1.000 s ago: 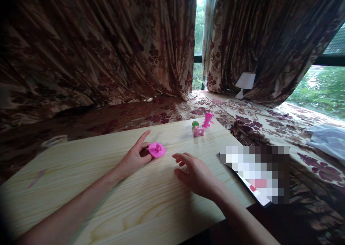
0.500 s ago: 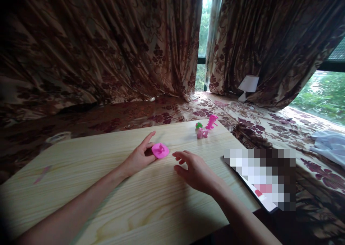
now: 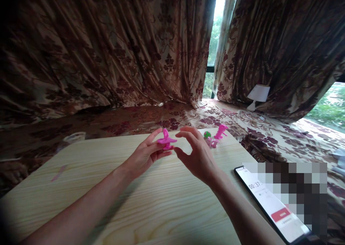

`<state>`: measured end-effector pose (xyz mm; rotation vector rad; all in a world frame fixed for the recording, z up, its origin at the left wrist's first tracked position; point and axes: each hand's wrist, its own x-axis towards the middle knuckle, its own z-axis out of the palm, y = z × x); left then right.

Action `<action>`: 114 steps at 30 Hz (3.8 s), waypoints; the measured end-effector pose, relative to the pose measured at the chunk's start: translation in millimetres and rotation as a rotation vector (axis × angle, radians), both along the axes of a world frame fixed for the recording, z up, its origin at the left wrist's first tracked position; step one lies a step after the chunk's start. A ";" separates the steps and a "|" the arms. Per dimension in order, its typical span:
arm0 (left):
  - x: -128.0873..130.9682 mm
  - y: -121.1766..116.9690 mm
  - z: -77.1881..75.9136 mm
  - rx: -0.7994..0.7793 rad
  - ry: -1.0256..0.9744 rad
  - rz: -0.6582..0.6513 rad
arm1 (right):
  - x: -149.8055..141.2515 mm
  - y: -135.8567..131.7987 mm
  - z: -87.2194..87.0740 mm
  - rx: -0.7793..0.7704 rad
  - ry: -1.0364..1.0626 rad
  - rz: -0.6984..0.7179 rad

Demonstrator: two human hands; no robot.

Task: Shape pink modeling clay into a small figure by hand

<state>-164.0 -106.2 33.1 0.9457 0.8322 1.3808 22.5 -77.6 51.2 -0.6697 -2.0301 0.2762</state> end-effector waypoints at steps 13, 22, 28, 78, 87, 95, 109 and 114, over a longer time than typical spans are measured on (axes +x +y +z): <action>-1.4 -7.6 20.0 0.060 -0.006 0.098 | -25.0 4.8 17.0 0.194 -0.086 0.007; 4.6 -6.7 27.0 0.128 0.061 0.181 | -26.7 3.8 19.6 0.184 -0.083 -0.019; 7.9 -6.0 22.9 0.247 0.221 0.263 | -29.3 -0.5 23.4 0.143 -0.078 0.006; 13.4 -11.6 21.4 0.350 0.254 0.458 | -40.1 -5.3 34.6 0.235 -0.212 -0.034; 11.6 -4.2 17.0 0.393 0.172 0.407 | -38.0 -0.2 34.4 0.190 -0.142 -0.082; 8.5 -6.6 17.0 0.592 0.558 0.634 | -42.0 -2.8 12.6 -0.170 0.170 0.016; 12.1 -15.2 17.4 0.638 0.684 0.590 | -63.3 3.6 0.2 -0.840 0.614 0.238; 7.6 -8.6 18.6 0.462 0.543 0.629 | -61.5 7.5 -1.2 -0.838 0.641 0.195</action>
